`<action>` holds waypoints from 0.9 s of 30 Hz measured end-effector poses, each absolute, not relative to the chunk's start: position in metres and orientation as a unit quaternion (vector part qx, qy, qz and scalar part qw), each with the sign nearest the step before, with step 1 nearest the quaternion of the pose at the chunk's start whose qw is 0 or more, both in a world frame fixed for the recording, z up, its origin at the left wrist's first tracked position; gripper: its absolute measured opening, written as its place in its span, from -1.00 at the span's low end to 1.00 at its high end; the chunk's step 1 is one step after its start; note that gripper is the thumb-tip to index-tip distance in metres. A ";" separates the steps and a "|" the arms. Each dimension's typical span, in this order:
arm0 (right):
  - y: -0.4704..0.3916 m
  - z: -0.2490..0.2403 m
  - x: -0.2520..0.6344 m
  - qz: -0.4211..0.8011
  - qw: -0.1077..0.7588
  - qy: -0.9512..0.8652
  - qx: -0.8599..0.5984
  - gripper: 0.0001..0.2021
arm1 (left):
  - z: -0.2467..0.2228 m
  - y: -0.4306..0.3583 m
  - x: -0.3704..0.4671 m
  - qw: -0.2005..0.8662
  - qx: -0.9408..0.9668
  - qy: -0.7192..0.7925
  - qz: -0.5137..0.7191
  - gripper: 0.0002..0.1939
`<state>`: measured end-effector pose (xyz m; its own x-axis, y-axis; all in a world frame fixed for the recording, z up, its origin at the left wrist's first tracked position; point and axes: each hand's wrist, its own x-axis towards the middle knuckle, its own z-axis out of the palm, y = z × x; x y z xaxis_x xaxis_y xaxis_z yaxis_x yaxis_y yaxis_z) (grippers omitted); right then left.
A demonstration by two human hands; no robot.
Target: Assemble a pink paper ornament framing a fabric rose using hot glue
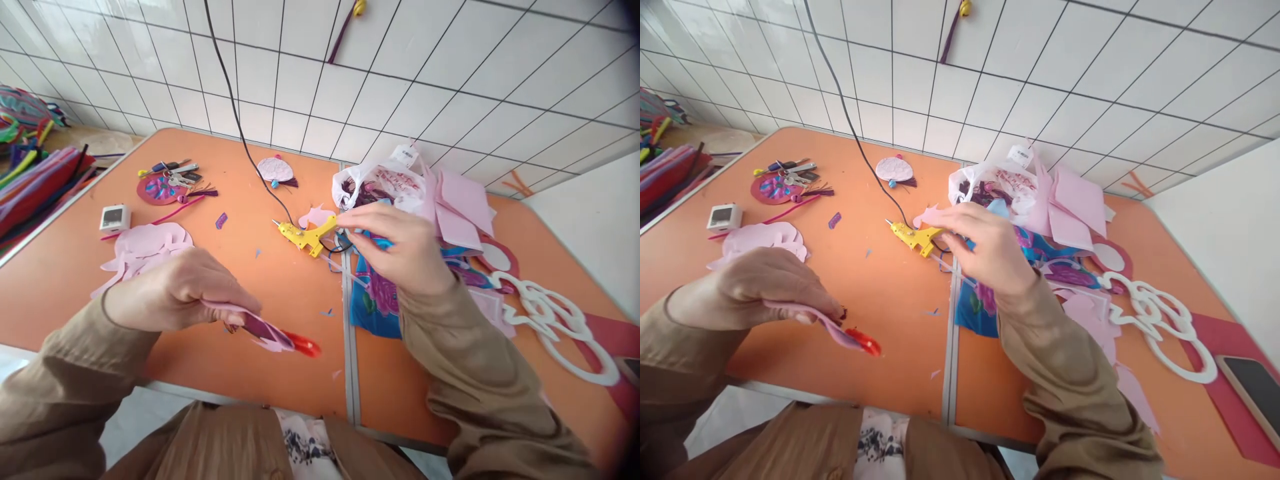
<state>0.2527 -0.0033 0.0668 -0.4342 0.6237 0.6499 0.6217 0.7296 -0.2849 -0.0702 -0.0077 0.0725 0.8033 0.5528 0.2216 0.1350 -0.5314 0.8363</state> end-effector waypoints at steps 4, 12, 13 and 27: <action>0.042 0.015 0.262 -0.024 0.263 -0.889 -0.374 -0.52 | 0.061 0.004 -0.058 0.514 0.825 0.161 0.172 -0.76; 0.060 -0.018 0.256 -0.095 0.128 -0.891 -0.425 -0.64 | 0.044 0.003 -0.051 0.526 0.824 0.156 0.139 -0.73; 0.061 -0.017 0.256 -0.100 0.125 -0.892 -0.423 -0.64 | 0.043 0.002 -0.051 0.524 0.827 0.151 0.139 -0.74; 0.052 -0.005 0.264 0.149 0.433 -0.784 -0.419 -0.65 | 0.038 0.000 -0.053 0.513 0.831 0.130 0.174 -0.75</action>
<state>0.2636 0.0517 -0.0046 -0.2724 0.7861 0.5548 0.5286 0.6041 -0.5964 -0.0525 0.0003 0.0383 0.9055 0.3944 0.1567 0.0368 -0.4410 0.8968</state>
